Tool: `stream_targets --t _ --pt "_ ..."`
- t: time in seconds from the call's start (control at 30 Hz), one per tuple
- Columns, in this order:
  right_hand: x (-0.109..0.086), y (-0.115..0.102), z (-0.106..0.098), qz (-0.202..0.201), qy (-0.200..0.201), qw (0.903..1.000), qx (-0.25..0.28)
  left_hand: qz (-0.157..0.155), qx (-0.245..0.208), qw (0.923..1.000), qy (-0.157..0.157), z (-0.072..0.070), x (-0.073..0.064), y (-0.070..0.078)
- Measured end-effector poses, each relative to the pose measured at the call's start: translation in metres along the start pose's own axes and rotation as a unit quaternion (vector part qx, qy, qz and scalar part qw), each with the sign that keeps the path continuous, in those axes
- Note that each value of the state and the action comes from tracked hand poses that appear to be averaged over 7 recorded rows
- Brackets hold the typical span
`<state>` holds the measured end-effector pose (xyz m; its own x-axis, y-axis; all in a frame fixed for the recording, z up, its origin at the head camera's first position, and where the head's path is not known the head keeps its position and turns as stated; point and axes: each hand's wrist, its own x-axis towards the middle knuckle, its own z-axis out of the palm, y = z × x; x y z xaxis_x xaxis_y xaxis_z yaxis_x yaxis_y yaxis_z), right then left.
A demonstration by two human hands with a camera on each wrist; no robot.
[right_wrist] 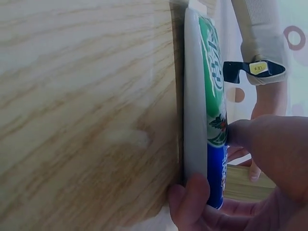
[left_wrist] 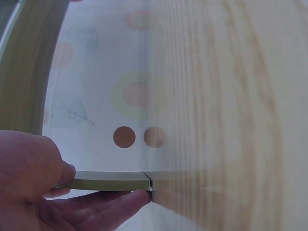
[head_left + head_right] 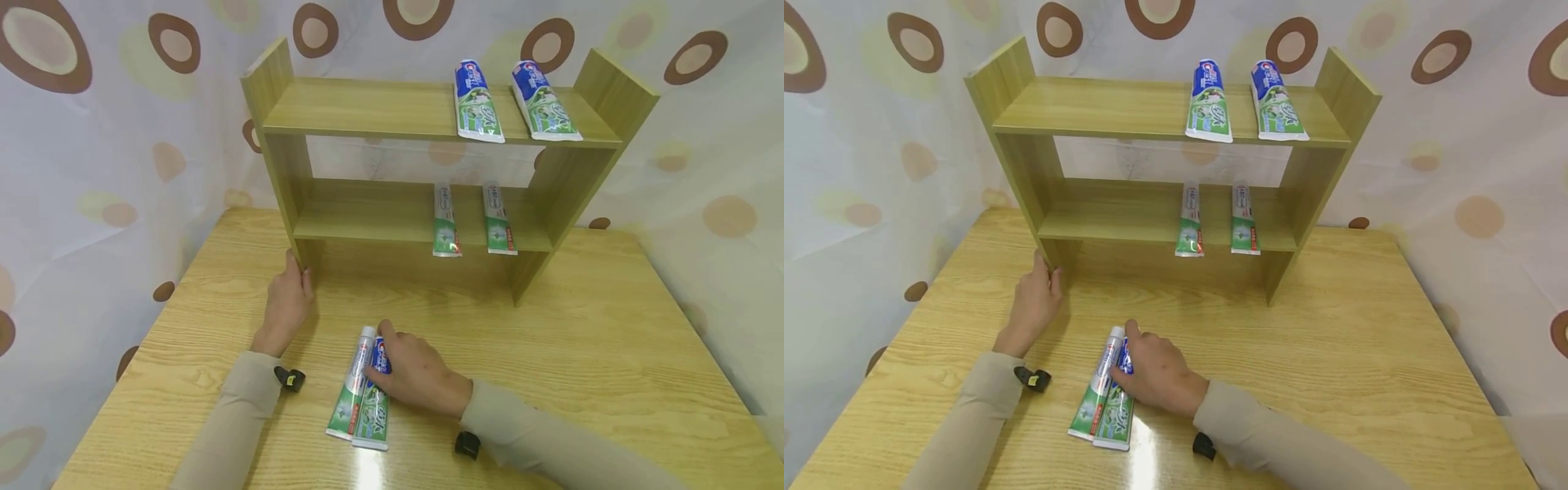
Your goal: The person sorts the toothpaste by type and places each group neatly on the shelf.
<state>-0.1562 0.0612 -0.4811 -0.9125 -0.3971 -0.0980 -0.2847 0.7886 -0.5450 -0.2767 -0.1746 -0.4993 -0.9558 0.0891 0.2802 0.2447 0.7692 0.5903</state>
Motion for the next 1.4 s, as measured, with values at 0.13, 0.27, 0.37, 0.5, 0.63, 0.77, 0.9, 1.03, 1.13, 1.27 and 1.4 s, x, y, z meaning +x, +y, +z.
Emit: stream_targets --t 0.13,0.27,0.37,0.5,0.63,0.77,0.9,1.03,1.13,1.27,1.4 --pt "0.001 0.0 -0.001 0.001 -0.006 0.9998 0.016 0.001 0.002 1.0 0.004 0.0 0.0 0.0" --pt "0.002 0.0 -0.003 0.01 -0.02 0.9987 0.045 0.0 0.005 1.0 0.003 0.0 0.0 0.0" --pt "0.002 0.0 -0.004 0.009 -0.028 0.9977 0.06 -0.004 0.005 1.0 -0.001 -0.001 0.0 0.001" --pt "0.001 -0.001 -0.005 0.012 -0.039 0.9957 0.083 -0.001 0.004 1.0 0.001 -0.001 0.0 0.002" --pt "0.001 -0.001 -0.008 0.03 -0.047 0.9939 0.095 0.007 0.005 0.9999 0.01 0.0 0.0 0.001" --pt "-0.001 0.0 -0.013 0.039 -0.037 0.9945 0.09 0.017 0.007 0.9996 0.021 0.001 0.001 0.001" --pt "-0.003 0.0 -0.018 0.039 -0.024 0.9953 0.086 0.018 0.002 0.9997 0.019 0.0 0.0 0.0" --pt "-0.005 0.001 -0.02 0.036 -0.016 0.9958 0.082 0.014 -0.003 0.9998 0.011 -0.001 -0.001 -0.002" --pt "-0.005 0.001 -0.022 0.023 -0.008 0.9962 0.084 0.012 -0.002 0.9998 0.013 0.0 -0.001 -0.003" --pt "-0.006 0.0 -0.026 0.012 0.0 0.9957 0.091 0.009 0.001 0.9999 0.013 -0.001 -0.001 -0.002" --pt "-0.006 -0.003 -0.033 0.012 0.011 0.9958 0.09 0.007 0.002 0.9999 0.008 -0.001 0.0 -0.001"
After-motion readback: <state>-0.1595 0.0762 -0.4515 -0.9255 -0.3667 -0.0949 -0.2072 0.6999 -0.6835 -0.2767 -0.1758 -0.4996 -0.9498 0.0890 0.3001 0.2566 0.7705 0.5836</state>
